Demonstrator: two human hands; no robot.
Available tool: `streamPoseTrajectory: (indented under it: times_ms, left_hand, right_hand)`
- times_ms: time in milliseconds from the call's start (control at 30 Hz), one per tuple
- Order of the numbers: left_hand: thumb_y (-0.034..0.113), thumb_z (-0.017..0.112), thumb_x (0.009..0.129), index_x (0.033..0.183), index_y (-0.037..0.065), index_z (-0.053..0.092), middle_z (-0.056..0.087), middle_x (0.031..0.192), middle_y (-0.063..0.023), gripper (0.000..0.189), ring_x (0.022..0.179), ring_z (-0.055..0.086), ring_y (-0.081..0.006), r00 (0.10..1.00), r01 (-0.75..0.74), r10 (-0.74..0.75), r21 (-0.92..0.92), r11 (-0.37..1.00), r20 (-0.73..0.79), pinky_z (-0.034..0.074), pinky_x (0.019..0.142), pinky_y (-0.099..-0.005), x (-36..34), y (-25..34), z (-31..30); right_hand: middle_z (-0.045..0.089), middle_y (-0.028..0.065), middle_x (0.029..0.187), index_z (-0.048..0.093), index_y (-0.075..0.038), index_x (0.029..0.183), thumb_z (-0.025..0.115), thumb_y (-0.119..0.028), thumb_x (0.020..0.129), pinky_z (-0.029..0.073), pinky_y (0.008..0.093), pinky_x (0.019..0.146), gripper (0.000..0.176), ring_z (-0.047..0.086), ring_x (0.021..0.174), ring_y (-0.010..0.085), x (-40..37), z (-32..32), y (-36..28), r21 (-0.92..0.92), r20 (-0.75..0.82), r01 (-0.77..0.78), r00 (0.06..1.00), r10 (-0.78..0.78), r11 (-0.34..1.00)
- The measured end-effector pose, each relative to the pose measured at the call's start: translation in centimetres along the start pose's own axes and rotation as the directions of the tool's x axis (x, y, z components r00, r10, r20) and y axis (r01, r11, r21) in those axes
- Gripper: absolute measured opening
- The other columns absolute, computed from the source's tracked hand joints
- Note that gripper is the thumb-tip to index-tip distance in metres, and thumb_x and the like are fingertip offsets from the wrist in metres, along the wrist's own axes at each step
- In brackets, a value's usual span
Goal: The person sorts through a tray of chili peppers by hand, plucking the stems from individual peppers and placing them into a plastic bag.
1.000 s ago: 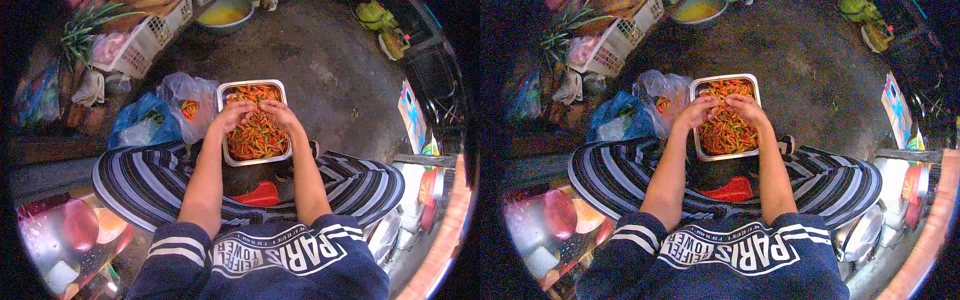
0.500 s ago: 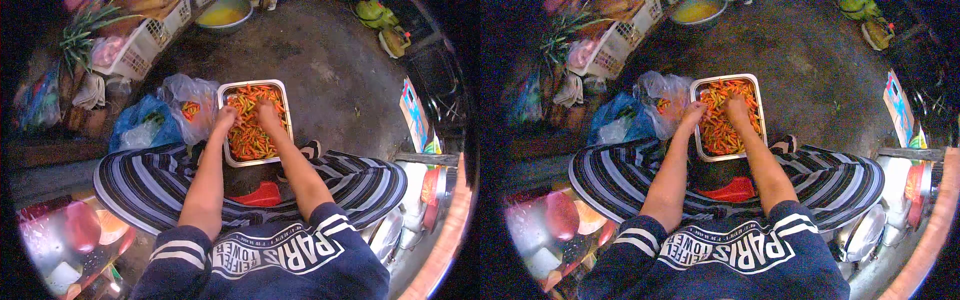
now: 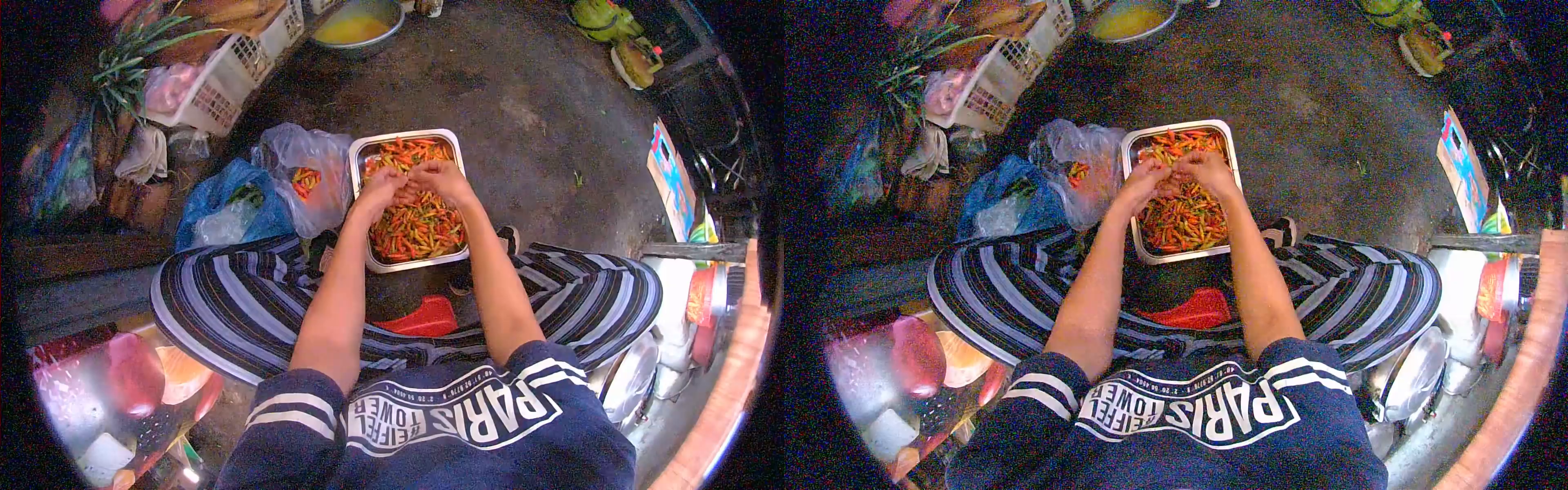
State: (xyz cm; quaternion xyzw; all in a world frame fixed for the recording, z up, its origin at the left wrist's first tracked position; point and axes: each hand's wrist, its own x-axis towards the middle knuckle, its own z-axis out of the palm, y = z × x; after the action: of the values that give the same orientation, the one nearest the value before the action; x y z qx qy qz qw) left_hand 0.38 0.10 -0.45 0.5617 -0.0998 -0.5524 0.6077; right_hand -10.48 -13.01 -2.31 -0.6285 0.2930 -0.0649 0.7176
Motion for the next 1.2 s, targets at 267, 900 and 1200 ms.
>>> streamPoseTrajectory:
  times_ms: [267, 900, 1200]
  left_hand:
    - [0.007, 0.055, 0.082, 0.086, 0.006, 0.049, 0.054, 0.072, -0.0023, 0.007, 0.059, 0.048, -0.0095, 0.978, -0.058, 0.082, -0.129, 0.99, 0.191, 0.037, 0.052, -0.0199, 0.1, 0.7, -0.3]
    - [0.007, 0.058, 0.079, 0.09, 0.007, 0.049, 0.056, 0.075, -0.0026, 0.015, 0.063, 0.051, -0.0089, 0.661, -0.552, 0.747, 0.625, 0.552, -0.076, 0.039, 0.055, -0.0231, 2.7, -0.5, 0.4]
    - [0.01, 0.048, 0.08, 0.076, 0.004, 0.051, 0.051, 0.061, -0.0029, 0.008, 0.049, 0.045, -0.0091, 0.972, -0.114, 0.096, -0.075, 0.991, -0.213, 0.033, 0.042, -0.0223, 1.5, -2.2, -3.0]
  right_hand:
    - [0.062, 0.0044, 0.081, 0.06, -0.003, 0.089, 0.063, -0.011, 0.078, 0.046, 0.0232, 0.072, 0.014, 0.058, 0.076, 0.013, -2.2, -0.2, -4.2, 0.275, 0.056, -0.195, 0.981, 0.186, 0.942]
    - [0.061, 0.0188, 0.072, 0.065, -0.004, 0.075, 0.065, -0.016, 0.068, 0.047, 0.0386, 0.064, 0.014, 0.06, 0.068, 0.033, -0.7, 3.7, -5.4, -0.643, -0.356, 0.17, 0.797, -0.488, 0.747]
    - [0.059, 0.0151, 0.069, 0.061, -0.002, 0.071, 0.058, -0.01, 0.068, 0.046, 0.0403, 0.069, 0.009, 0.056, 0.071, 0.033, 1.3, 2.0, 4.1, -0.904, -0.044, 0.157, 0.891, -0.453, 0.398]
